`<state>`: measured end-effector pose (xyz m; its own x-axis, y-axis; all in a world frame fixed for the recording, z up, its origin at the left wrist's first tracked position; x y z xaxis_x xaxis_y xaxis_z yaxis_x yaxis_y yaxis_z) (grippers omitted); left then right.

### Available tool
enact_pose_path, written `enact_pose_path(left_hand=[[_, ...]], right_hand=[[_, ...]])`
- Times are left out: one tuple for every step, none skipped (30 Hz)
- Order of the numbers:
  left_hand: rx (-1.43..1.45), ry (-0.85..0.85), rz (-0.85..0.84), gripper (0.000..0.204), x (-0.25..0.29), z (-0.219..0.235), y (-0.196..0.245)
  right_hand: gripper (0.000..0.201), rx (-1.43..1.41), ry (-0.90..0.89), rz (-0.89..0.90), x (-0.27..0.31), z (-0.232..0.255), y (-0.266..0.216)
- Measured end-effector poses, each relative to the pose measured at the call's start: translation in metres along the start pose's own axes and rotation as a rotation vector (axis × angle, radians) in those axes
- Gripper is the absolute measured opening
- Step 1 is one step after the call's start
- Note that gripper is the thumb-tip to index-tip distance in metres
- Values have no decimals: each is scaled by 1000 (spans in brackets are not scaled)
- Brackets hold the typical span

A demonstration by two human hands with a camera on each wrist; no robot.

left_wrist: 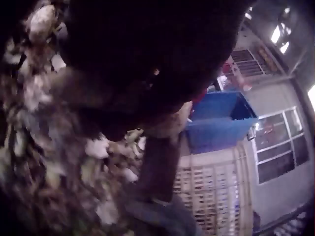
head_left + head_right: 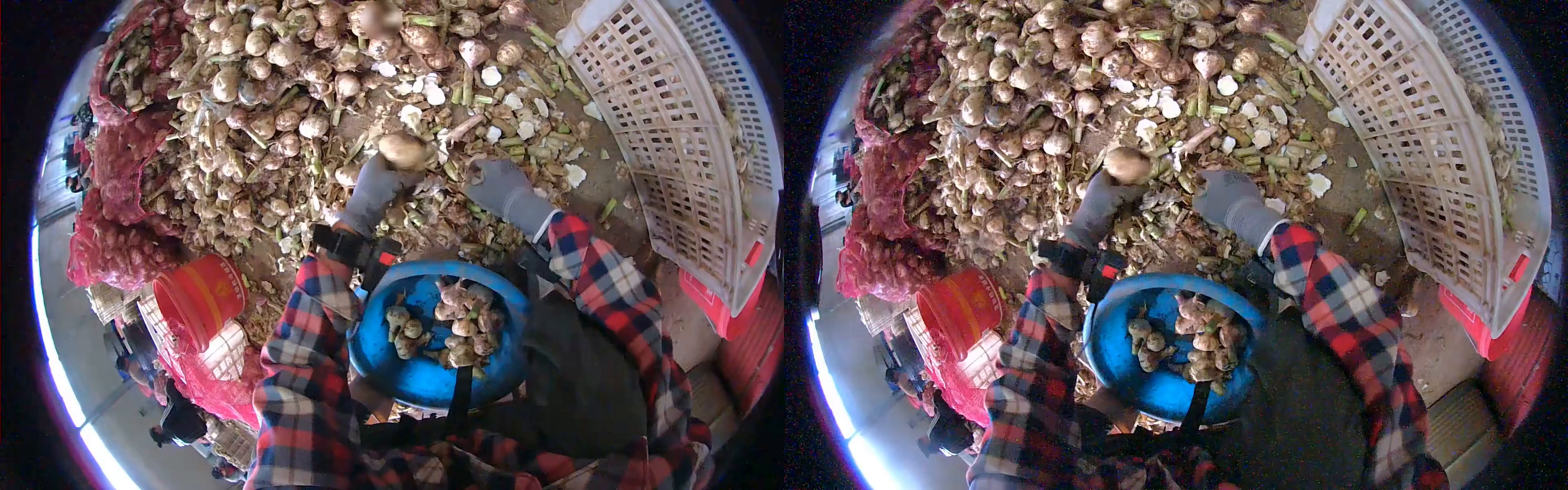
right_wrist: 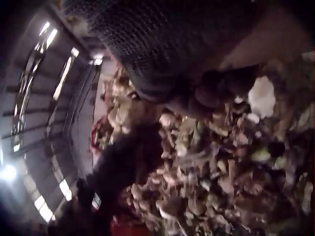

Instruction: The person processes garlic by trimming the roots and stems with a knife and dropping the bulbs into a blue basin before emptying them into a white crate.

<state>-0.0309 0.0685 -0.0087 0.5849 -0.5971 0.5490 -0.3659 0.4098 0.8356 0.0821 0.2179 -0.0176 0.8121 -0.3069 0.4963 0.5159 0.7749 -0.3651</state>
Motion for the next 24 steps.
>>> enact_pose_path(left_hand=[[46, 84, -54, 28, 6, -1, -2], [-58, 109, -95, 30, 12, 0, 0], [-59, 105, -93, 30, 14, 2, -6], [12, 86, -101, 30, 15, 6, -17], [85, 68, -109, 30, 16, 9, -28], [-46, 12, -259, 30, 19, 8, -35], [-170, -26, -417, 30, 24, 4, -33], [-415, -56, -486, 29, 22, -1, -31], [-539, -71, -517, 28, 23, -2, -31], [-661, -84, -551, 27, 23, -3, -31], [-606, -59, -502, 29, 24, -2, -33], [-551, -36, -453, 30, 31, -10, -17], [-494, -14, -403, 32, 35, -17, -12], [-248, 71, -256, 33, 37, -19, -24], [-248, 70, -259, 33, 39, -25, -25], [-155, 121, -266, 31, 41, -28, -22], [-64, 169, -271, 29, 44, -32, -20], [12, 172, -282, 28, 49, -36, -16], [10, 172, -284, 28, 48, -32, -11], [-396, 172, -727, 29, 54, -31, 6], [-807, 147, -1167, 31, 63, -36, 18], [-938, 87, -1116, 31, 79, -40, 43], [-955, 111, -1102, 31, 82, -36, 40], [-812, 196, -956, 27, 80, -35, 32]], right_hand=[[36, 0, 0, 1, 3, 6, -3], [33, 30, -48, 58, 7, 11, -6], [31, 57, -97, 113, 10, 13, -8], [31, 54, -100, 106, 13, 12, -10], [28, 47, 21, 255, 15, 16, -16], [25, 42, 143, 405, 19, 19, -23], [25, 41, 142, 402, 20, 20, -27], [24, 19, 217, 442, 21, 23, -33], [23, -4, 292, 483, 23, 27, -37], [23, -4, 291, 484, 24, 29, -38], [24, 42, 218, 468, 23, 30, -39], [25, 89, 145, 451, 23, 28, -39], [25, 90, 143, 450, 21, 26, -35], [26, 84, 124, 422, 18, 21, -29], [28, 78, 106, 397, 14, 19, -25], [28, 77, 108, 396, 13, 17, -20], [30, 81, 76, 373, 12, 13, -15], [31, 85, 46, 350, 11, 11, -8], [31, 84, 49, 351, 3, 10, 2], [32, 133, -22, 167, -6, 6, 21], [33, 174, -92, -29, -8, 1, 43], [33, 172, -90, -23, -7, -5, 56], [35, 121, 62, -59, -5, -3, 63], [37, 65, 210, -120, 2, -4, 71]])
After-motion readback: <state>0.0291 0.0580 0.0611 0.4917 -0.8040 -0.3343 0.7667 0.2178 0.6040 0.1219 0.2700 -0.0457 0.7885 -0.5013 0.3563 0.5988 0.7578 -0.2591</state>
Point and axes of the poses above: each hand's wrist, its own x-axis away from the middle knuckle, its own z-axis out of the back of the hand, y = z × x, the point moved 3 cm from there along -x, towards the middle knuckle, and after that the axes turned 8 degrees about x, right-handed, at the moved point
